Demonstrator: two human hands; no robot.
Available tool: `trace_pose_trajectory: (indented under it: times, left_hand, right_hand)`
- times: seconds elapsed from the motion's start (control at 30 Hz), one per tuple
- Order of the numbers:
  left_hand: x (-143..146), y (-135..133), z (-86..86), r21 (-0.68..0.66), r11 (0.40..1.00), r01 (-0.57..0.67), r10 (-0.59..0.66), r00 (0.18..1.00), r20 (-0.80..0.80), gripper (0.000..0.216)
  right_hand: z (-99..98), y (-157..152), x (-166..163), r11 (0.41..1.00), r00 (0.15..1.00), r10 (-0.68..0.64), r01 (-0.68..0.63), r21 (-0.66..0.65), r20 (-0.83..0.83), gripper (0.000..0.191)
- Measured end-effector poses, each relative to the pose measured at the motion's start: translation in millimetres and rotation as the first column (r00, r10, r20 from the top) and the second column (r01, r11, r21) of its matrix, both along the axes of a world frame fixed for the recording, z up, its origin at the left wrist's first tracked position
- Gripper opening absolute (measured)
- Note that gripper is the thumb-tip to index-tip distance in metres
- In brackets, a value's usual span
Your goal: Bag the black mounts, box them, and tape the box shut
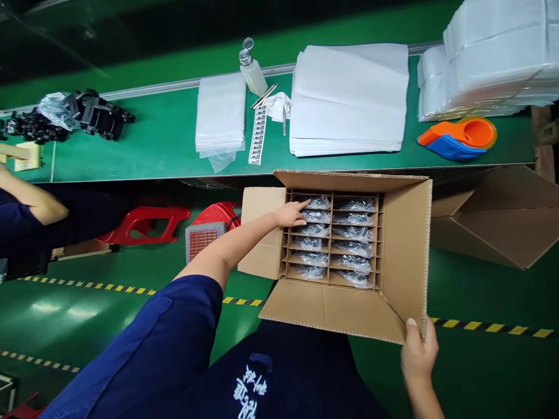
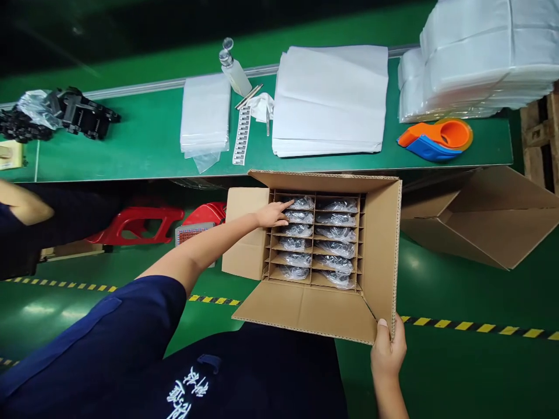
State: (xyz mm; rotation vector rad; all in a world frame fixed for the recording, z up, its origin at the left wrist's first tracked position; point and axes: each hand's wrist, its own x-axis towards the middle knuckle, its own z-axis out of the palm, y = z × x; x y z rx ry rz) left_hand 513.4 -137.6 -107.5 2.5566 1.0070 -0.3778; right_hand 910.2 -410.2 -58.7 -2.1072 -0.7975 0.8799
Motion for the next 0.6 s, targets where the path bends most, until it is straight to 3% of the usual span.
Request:
trace_pose_trajectory:
  times: [0.3, 0.47, 0.6]
  left_hand:
    - [1, -10, 0.3, 0.038, 0.998, -0.049, 0.050, 0.999, -0.017, 0.043]
    - [-14, -47, 3.0, 0.116, 0.993, -0.012, 0.007, 0.999, 0.048, 0.045]
    - [-22, -81, 0.9, -0.013, 0.993, 0.119, -0.118, 0.992, 0.049, 0.051]
  right_hand:
    - [7.4, 6, -4, 1.000, 1.000, 0.003, -0.004, 0.026, 0.019, 0.046]
    - [7.6, 6, -6, 0.999, 1.000, -0.008, 0.007, 0.032, 0.020, 0.045]
    - [3.7, 4, -5, 0.999, 0.999, -0.042, 0.042, 0.031, 0.000, 0.045]
